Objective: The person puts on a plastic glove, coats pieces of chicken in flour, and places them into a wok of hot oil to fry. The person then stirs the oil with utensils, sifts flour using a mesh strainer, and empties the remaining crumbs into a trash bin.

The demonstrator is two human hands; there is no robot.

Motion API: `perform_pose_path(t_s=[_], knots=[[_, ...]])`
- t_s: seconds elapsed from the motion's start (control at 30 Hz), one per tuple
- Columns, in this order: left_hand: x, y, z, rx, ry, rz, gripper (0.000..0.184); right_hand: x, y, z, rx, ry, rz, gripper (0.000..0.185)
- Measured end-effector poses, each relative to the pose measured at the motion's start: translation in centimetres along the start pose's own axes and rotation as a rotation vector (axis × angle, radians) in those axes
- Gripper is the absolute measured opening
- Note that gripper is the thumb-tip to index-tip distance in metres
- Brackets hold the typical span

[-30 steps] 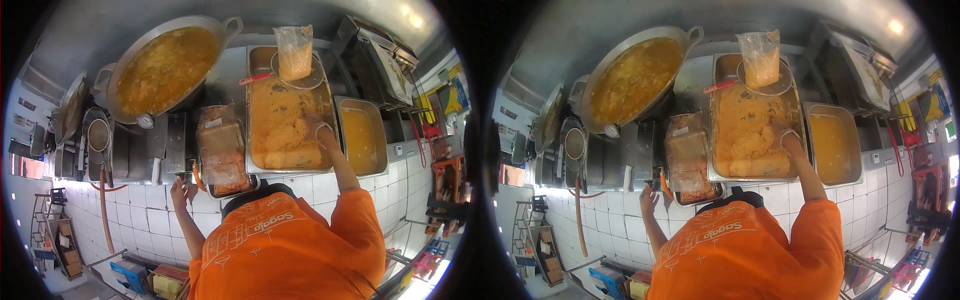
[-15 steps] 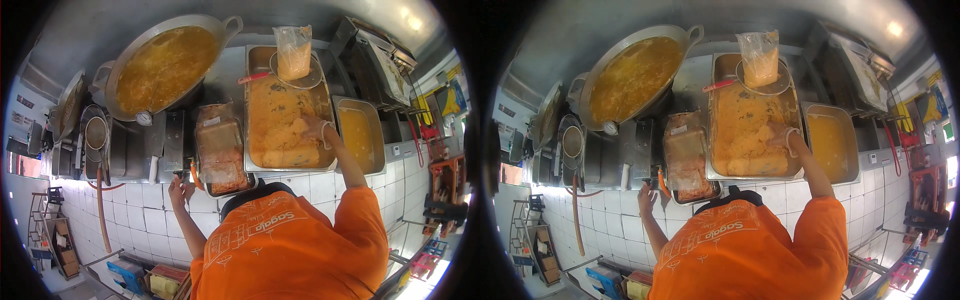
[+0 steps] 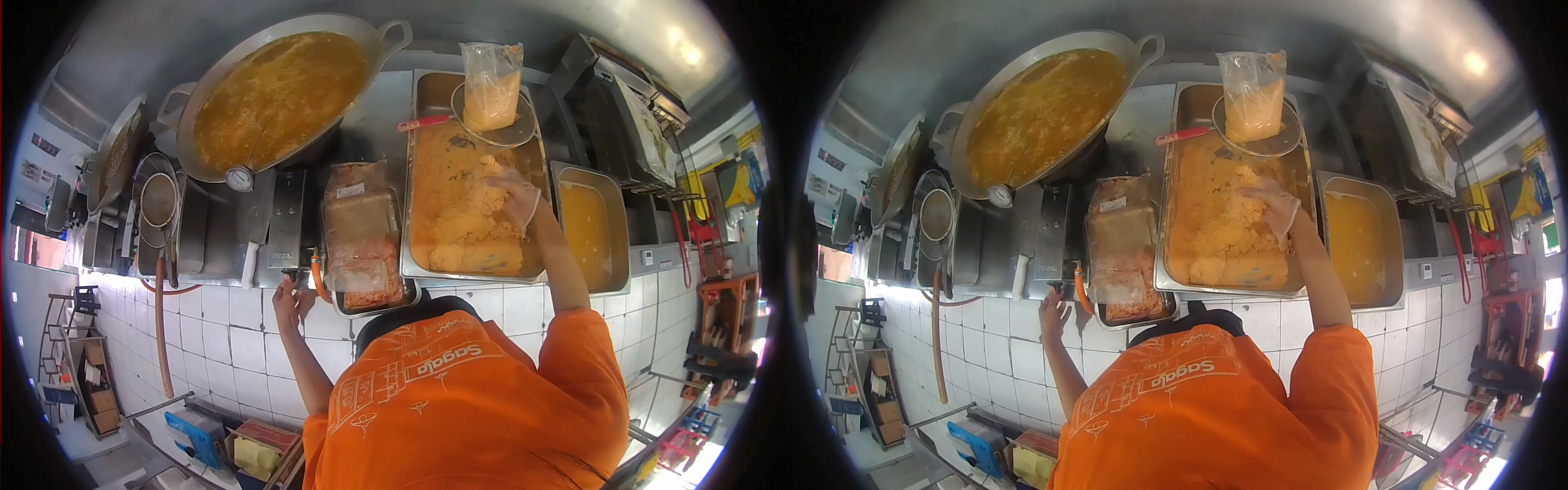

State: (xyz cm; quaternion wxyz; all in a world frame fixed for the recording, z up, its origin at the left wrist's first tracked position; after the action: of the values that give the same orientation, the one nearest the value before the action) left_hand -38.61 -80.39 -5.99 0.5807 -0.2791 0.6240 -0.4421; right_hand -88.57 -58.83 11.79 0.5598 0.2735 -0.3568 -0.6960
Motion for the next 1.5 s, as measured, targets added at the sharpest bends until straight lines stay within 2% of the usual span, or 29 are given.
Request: perform_pose_path(t_s=[0.03,0.07,0.13,0.17,0.2,0.23,0.27,0.33,0.4,0.43,0.5,0.53,0.6,0.63,0.7,0.73,0.8,0.83,0.9,0.93,1.0,1.03,1.13,1.2,1.33,1.4,1.43,1.5], knots=[[0.0,0.0,0.0,0.004,0.001,0.001,0.069,0.0,0.5,-0.1,-0.513,-0.067,0.145,0.047],[0.0,-0.1,0.0,0.01,0.003,0.002,0.07,0.8,-1.2,0.1,-0.053,-0.03,-0.123,0.054],[-0.1,-0.2,0.0,-0.001,0.009,0.001,0.07,1.9,-3.2,-0.1,0.41,0.005,-0.387,0.06],[-0.2,-0.2,-0.1,-0.015,0.011,-0.001,0.07,2.5,-4.1,0.1,0.116,0.021,-0.472,0.059],[-0.3,-0.2,-0.4,-0.012,0.014,0.003,0.07,2.9,-6.1,-0.1,-0.03,0.026,-0.516,0.058],[-0.4,-0.4,-0.4,-0.028,-0.036,-0.013,0.062,3.4,-8.2,-0.2,-0.175,0.039,-0.558,0.057],[-0.5,-0.6,-0.3,-0.044,-0.085,-0.032,0.053,3.8,-12.3,-0.9,-0.051,-0.008,-0.469,0.055],[-0.4,-0.4,-0.1,-0.039,-0.08,-0.03,0.053,3.4,-10.2,-1.1,0.072,-0.06,-0.385,0.054],[-0.3,-0.4,-0.2,-0.04,-0.072,-0.029,0.053,1.2,-8.6,-0.9,0.975,-0.343,-0.851,0.05],[-0.4,-0.4,-0.3,-0.047,-0.08,-0.024,0.053,0.6,-9.5,-0.4,0.973,-0.347,-0.854,0.05],[-0.4,-0.4,-0.2,-0.052,-0.087,-0.019,0.053,-0.3,-10.6,1.0,-0.183,-0.021,-0.949,0.054],[-0.3,-0.4,-0.1,-0.045,-0.085,-0.021,0.053,-0.7,-10.3,0.5,-0.184,-0.022,-0.95,0.054],[-0.3,-0.4,-0.2,-0.038,-0.082,-0.021,0.054,-3.0,-9.6,-1.8,-0.866,0.326,-0.973,0.063],[-0.3,-0.4,-0.2,-0.048,-0.085,-0.022,0.054,-3.6,-10.3,-2.7,-0.867,0.326,-0.976,0.063],[-0.3,-0.3,-0.1,-0.057,-0.089,-0.02,0.054,-3.3,-11.4,-4.1,-1.135,0.161,-0.721,0.054],[-0.2,-0.2,-0.2,-0.062,-0.043,-0.011,0.058,-2.8,-10.0,-3.6,-1.135,0.164,-0.72,0.054],[-0.3,-0.1,-0.1,-0.062,0.002,0.0,0.063,-2.7,-8.4,-2.5,-0.699,0.175,-0.931,0.048],[-0.3,-0.2,-0.2,-0.057,-0.002,0.004,0.064,-2.9,-8.7,-2.3,-0.697,0.175,-0.932,0.048],[-0.2,-0.3,-0.4,-0.057,-0.006,0.007,0.065,-3.6,-9.6,-2.4,-0.378,0.249,-0.929,0.047],[-0.1,-0.2,-0.3,-0.062,-0.004,0.012,0.065,-3.8,-10.6,-2.5,-0.381,0.249,-0.928,0.047],[-0.2,0.1,-0.3,-0.07,-0.004,0.023,0.066,-5.8,-12.9,-4.9,-0.132,0.454,-1.092,0.058],[-0.2,0.0,-0.3,-0.083,-0.003,0.011,0.066,-5.8,-11.3,-5.3,-0.133,0.458,-1.095,0.058],[-0.2,0.0,-0.3,-0.085,0.006,0.014,0.067,-7.3,-8.4,-6.7,-0.44,0.52,-1.065,0.056],[-0.1,0.0,-0.3,-0.077,0.009,0.022,0.067,-7.0,-7.7,-5.9,-0.695,0.132,-0.815,0.056],[-0.1,0.2,-0.2,-0.074,-0.001,0.027,0.065,-7.0,-7.0,-4.4,-0.641,0.14,-0.836,0.055],[0.2,0.1,-0.2,-0.072,0.0,0.019,0.064,-8.0,-6.5,-3.0,0.105,0.04,-1.047,0.045],[0.4,0.3,0.0,-0.064,0.001,0.014,0.063,-8.1,-6.2,-2.2,0.103,0.043,-1.046,0.045],[0.5,0.7,0.2,-0.052,0.004,0.01,0.062,-7.7,-5.6,-0.6,0.564,-0.167,-0.957,0.04]])
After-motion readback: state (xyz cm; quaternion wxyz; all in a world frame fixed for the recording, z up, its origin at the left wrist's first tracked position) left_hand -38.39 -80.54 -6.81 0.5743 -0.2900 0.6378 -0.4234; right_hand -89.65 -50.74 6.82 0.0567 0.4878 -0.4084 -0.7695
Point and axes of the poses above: each hand's wrist, its own x-axis towards the middle knuckle, its own z-axis out of the back of the hand, y = z × x, the point moved 6 cm from there along x, towards the middle knuckle, and after that the axes turned 10 degrees about -z, right-handed, at the moved point
